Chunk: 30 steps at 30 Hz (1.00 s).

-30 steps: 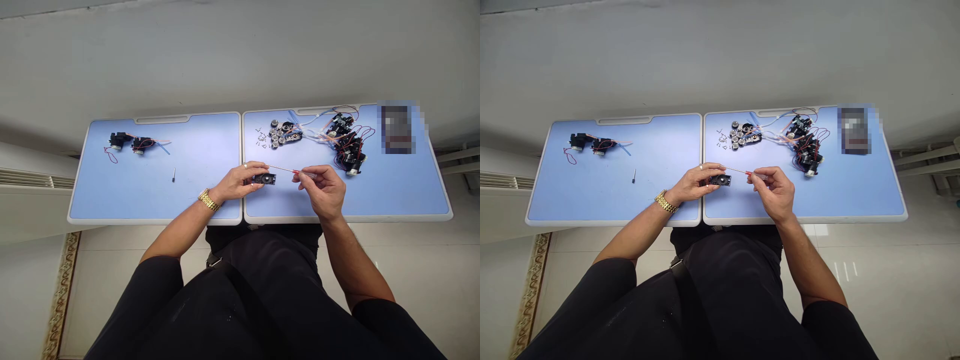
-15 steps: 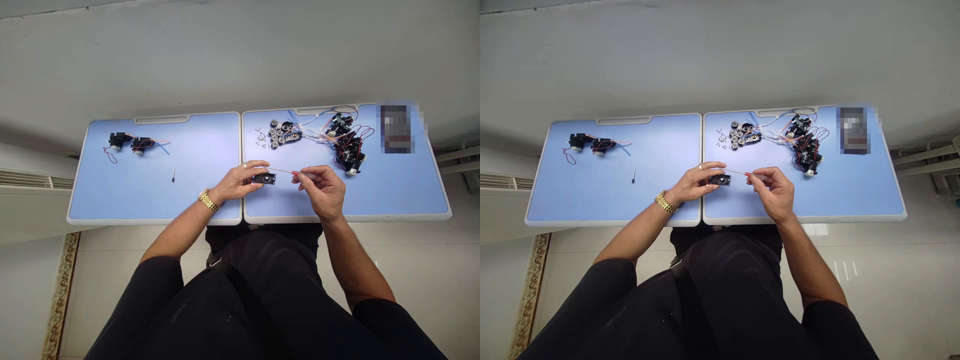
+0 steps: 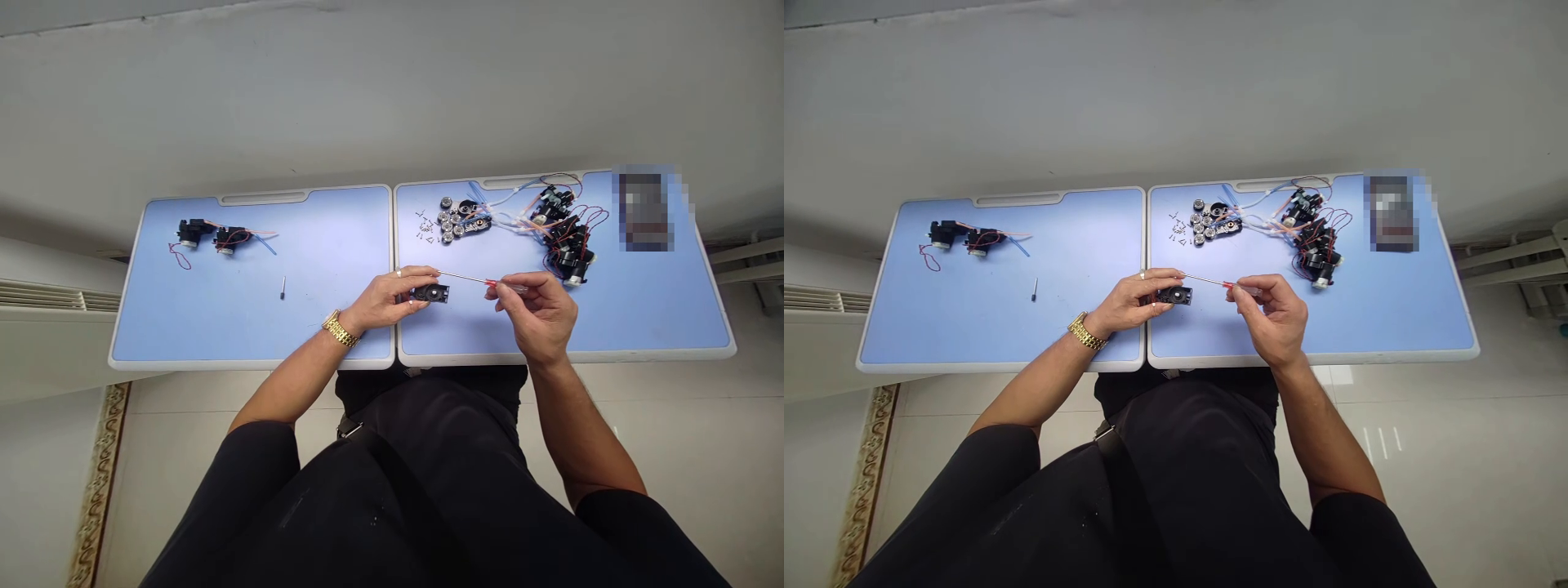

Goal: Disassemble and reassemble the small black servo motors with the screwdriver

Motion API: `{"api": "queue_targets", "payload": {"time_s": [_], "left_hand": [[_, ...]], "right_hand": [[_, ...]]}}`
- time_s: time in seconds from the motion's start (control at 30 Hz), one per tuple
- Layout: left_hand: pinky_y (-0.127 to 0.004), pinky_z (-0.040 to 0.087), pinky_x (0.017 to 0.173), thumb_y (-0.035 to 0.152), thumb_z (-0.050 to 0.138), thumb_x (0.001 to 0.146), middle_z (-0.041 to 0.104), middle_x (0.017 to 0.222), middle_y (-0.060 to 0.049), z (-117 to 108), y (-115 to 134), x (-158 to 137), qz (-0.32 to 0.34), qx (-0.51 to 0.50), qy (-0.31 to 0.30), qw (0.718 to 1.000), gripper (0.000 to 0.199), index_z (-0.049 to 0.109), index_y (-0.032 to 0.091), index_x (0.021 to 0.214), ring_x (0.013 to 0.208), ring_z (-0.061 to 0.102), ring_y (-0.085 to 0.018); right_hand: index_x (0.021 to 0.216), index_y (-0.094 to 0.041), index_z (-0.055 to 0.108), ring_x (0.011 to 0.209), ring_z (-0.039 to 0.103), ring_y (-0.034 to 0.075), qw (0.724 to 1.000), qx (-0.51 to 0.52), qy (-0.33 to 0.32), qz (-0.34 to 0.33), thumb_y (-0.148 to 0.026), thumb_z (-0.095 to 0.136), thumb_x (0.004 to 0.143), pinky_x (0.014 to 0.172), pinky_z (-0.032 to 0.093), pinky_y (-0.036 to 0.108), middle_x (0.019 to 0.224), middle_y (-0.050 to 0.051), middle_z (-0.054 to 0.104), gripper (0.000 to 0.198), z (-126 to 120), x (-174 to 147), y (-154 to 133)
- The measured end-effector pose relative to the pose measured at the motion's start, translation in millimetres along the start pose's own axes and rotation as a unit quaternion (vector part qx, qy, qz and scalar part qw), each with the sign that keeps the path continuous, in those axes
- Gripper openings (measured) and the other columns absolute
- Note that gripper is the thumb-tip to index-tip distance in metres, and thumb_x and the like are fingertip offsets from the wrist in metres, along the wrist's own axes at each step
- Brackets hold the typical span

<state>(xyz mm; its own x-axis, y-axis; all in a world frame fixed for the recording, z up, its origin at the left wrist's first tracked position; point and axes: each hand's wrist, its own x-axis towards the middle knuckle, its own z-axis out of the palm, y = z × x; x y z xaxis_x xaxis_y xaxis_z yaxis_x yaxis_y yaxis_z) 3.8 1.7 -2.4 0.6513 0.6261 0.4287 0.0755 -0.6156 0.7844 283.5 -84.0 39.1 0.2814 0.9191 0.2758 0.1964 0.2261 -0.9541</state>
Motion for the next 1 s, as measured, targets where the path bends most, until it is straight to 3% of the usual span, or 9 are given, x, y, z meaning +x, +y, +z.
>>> {"api": "queue_targets", "payload": {"time_s": [0.07,0.4,0.57,0.8,1.0], "left_hand": [[-0.042,0.068,0.110,0.031,0.078,0.106,0.074,0.154,-0.013,-1.2,1.6,0.2,0.006,-0.003,0.005,1.000,0.046,0.073,0.029,0.152,0.146,0.071,-0.027],[-0.032,0.070,0.086,0.031,0.078,0.106,0.075,0.152,-0.014,-1.9,5.3,1.0,0.001,-0.015,0.005,1.000,0.045,0.074,0.030,0.151,0.133,0.077,-0.026],[-0.032,0.070,0.086,0.030,0.078,0.106,0.075,0.152,-0.014,-1.9,5.5,1.0,0.002,-0.017,0.004,1.000,0.045,0.074,0.029,0.151,0.138,0.075,-0.027],[-0.035,0.071,0.090,0.030,0.078,0.106,0.075,0.152,-0.014,-2.0,5.3,0.9,0.006,-0.014,0.002,1.000,0.046,0.073,0.030,0.151,0.140,0.074,-0.027],[-0.033,0.070,0.086,0.031,0.079,0.105,0.076,0.151,-0.015,-1.8,5.7,1.0,0.005,-0.016,0.006,1.000,0.045,0.074,0.029,0.150,0.137,0.076,-0.027]], "right_hand": [[0.103,-0.026,0.078,0.077,0.084,0.021,1.000,-0.011,-0.002,-0.009,-0.030,0.087,0.095,0.066,0.065,0.033,0.086,0.000,0.085,0.013,-2.8,-2.1,-0.8],[0.105,-0.027,0.077,0.079,0.085,0.022,0.999,-0.033,-0.032,0.016,-0.031,0.084,0.096,0.069,0.066,0.035,0.089,0.001,0.086,0.012,-3.9,-3.8,-0.8],[0.105,-0.027,0.077,0.080,0.085,0.023,0.998,-0.042,-0.037,0.021,-0.037,0.084,0.096,0.074,0.070,0.039,0.090,0.002,0.086,0.015,-5.3,-3.4,-3.7],[0.106,-0.027,0.077,0.082,0.085,0.022,0.999,-0.023,-0.035,0.014,-0.029,0.083,0.097,0.075,0.070,0.037,0.091,0.001,0.086,0.011,-5.1,-4.0,-0.8],[0.105,-0.027,0.079,0.083,0.085,0.023,0.998,-0.035,-0.044,0.010,-0.033,0.084,0.097,0.077,0.071,0.039,0.093,0.001,0.086,0.012,-6.7,-2.6,0.4]]}}
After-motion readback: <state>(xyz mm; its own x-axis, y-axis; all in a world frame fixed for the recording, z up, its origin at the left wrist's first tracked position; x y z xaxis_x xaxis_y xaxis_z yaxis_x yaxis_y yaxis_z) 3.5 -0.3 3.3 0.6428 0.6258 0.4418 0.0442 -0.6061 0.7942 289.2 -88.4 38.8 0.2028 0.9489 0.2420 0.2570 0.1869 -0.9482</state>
